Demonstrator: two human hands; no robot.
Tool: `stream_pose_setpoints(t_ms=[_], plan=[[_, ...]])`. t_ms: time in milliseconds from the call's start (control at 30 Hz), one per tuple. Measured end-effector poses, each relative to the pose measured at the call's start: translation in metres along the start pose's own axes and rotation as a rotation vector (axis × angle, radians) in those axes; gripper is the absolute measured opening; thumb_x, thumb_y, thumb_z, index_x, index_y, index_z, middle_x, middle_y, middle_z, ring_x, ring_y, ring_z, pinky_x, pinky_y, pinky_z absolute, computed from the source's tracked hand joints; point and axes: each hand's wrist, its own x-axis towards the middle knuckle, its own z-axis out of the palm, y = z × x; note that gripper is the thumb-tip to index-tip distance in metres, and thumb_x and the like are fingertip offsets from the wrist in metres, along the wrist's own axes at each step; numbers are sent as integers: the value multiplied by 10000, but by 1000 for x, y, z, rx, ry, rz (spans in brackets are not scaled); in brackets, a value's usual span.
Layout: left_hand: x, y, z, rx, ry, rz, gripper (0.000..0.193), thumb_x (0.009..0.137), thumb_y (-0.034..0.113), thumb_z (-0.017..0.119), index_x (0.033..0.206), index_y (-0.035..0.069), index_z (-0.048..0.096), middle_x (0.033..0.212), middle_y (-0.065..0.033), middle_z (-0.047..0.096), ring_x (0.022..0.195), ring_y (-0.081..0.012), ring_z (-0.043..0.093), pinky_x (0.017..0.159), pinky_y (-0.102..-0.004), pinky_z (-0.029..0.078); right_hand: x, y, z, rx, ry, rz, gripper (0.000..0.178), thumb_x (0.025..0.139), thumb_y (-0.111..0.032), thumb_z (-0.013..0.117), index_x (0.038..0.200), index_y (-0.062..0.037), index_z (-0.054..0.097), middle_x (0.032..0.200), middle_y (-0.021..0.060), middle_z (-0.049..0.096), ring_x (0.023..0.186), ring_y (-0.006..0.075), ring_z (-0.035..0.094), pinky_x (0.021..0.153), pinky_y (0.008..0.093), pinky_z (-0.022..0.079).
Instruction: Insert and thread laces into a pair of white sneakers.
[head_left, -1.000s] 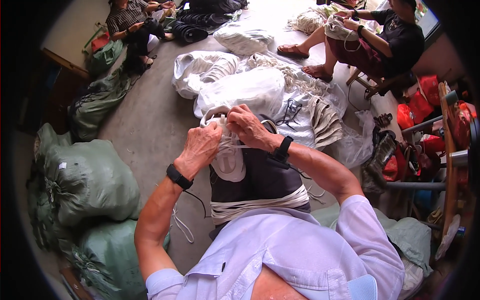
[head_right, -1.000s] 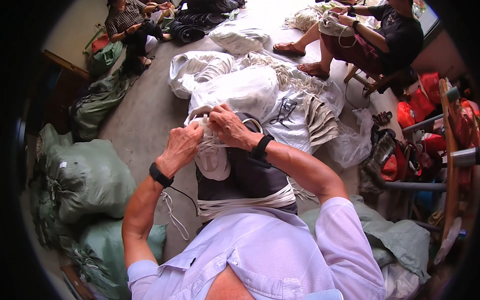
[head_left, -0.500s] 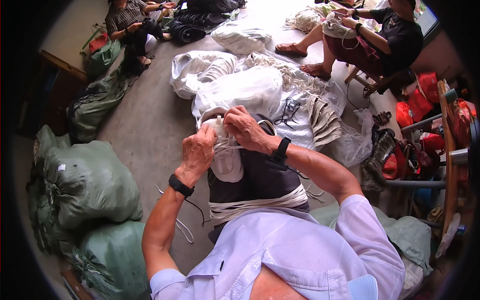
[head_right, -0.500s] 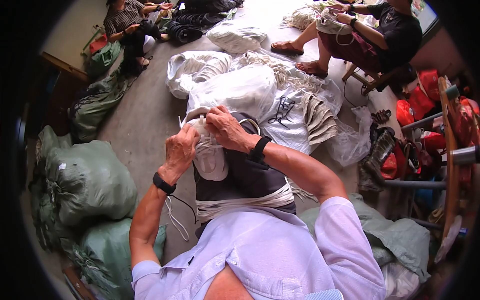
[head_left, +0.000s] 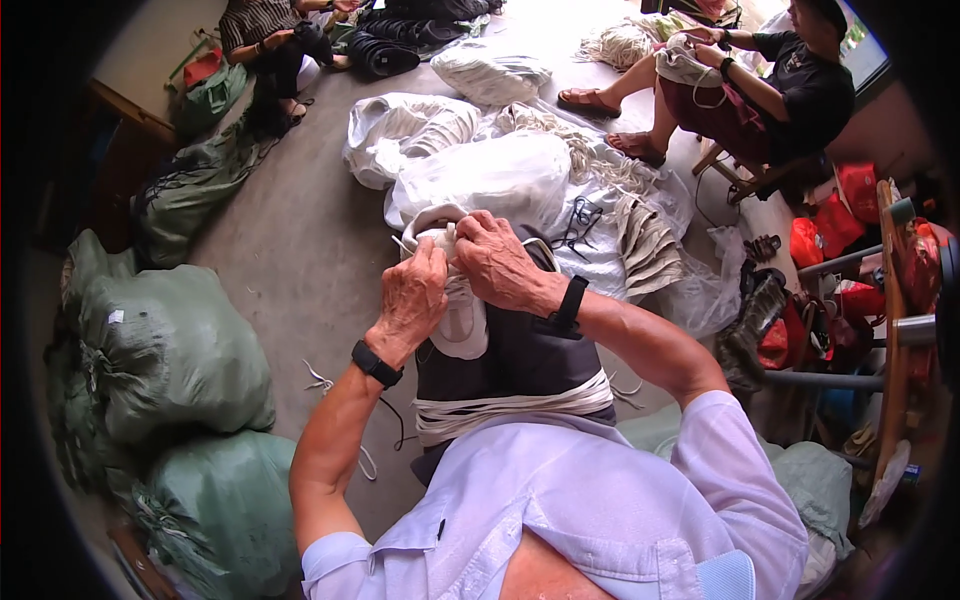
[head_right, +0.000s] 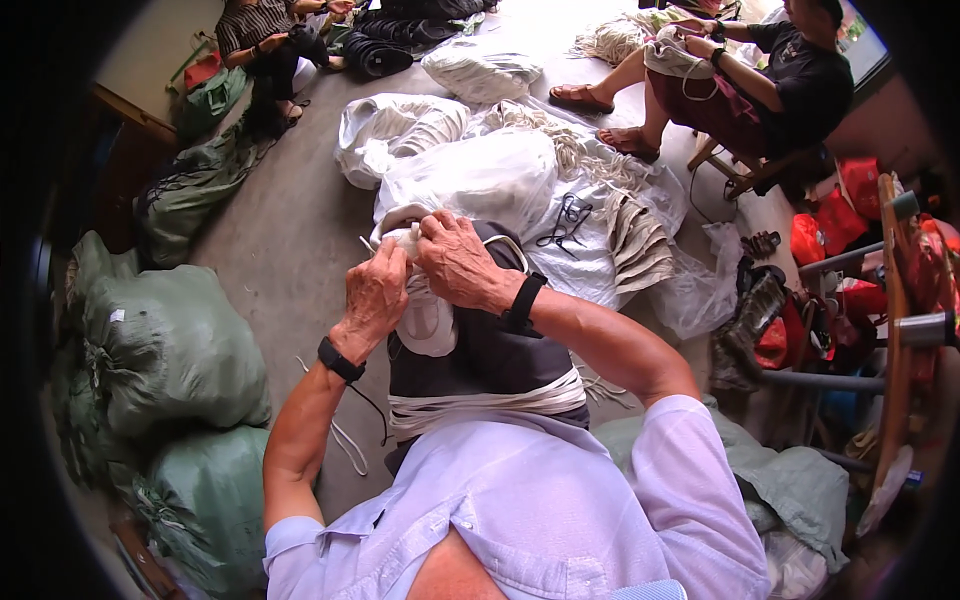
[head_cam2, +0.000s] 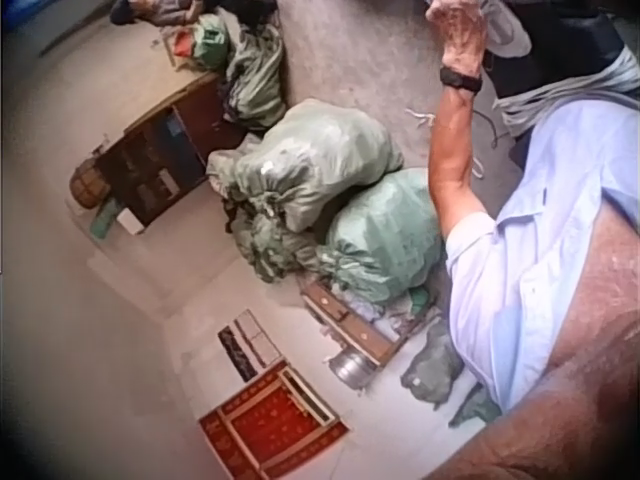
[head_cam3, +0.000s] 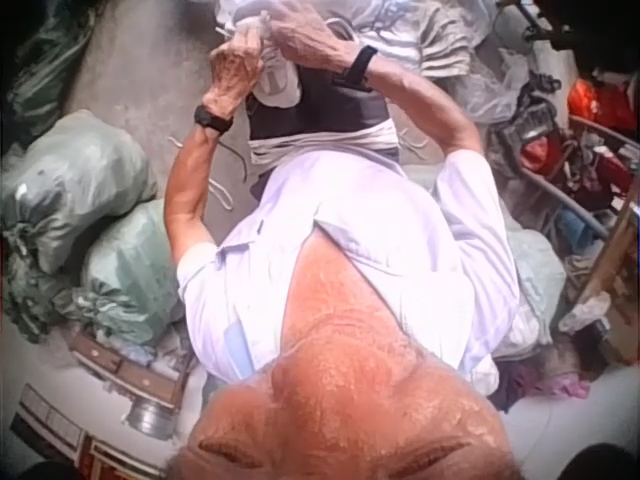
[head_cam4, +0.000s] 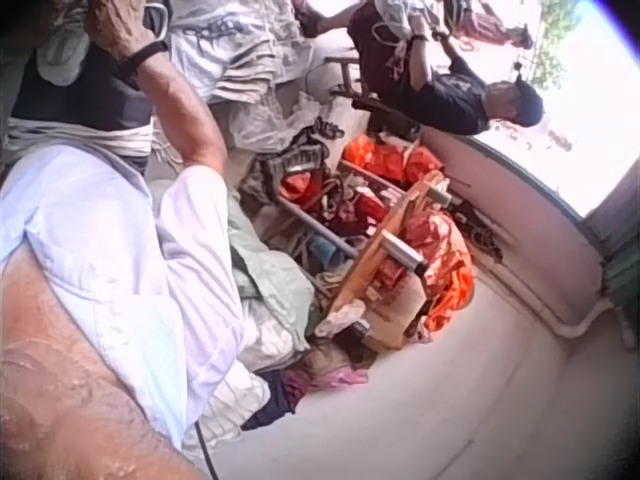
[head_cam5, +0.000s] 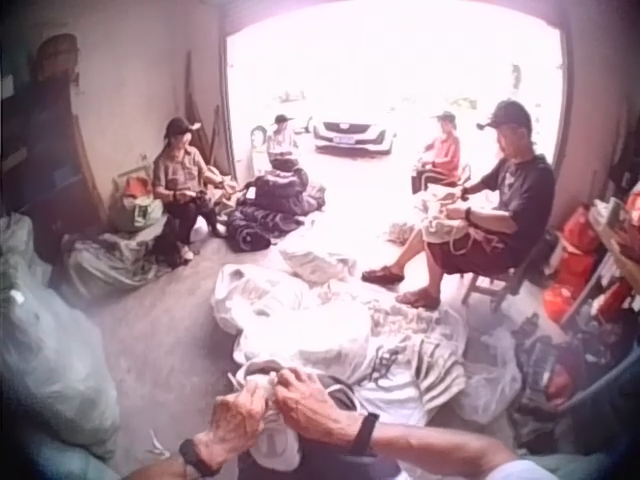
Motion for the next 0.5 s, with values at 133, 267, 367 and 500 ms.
stream_pose_setpoints(t_ms=[133, 267, 367, 500], plan=[[-2, 1, -5, -106, 71, -24, 64, 870, 81, 631, 855, 25, 606, 915, -138, 613, 727, -340, 672, 640, -446, 541, 0, -13, -3, -165, 5, 7, 185, 800, -110, 620, 930, 17, 655, 1086, 164, 537, 1108, 324, 473, 922, 464, 355], [-3, -2, -11, -153, 43, -41, 31, 835, 39, 607, 833, 14, 589, 894, -136, 607, 708, -343, 670, 614, -450, 539, 6, -22, -7, -259, -48, 8, 223, 733, -108, 649, 918, 12, 682, 1075, 164, 542, 1108, 334, 475, 905, 471, 335], [0, -3, -6, -132, 30, -80, 82, 865, 86, 631, 831, 17, 603, 903, -142, 617, 725, -355, 669, 615, -459, 536, 14, -23, -7, -198, -149, 16, 231, 743, -142, 681, 942, -36, 732, 1131, 198, 554, 1140, 349, 474, 944, 522, 309], [-2, -5, -1, -123, 72, -51, 116, 726, -23, 636, 828, 4, 587, 923, -142, 624, 711, -354, 675, 609, -445, 555, 8, -10, 9, -87, 108, 16, 138, 742, -121, 673, 835, -30, 720, 1053, 159, 556, 1064, 330, 482, 870, 490, 328]])
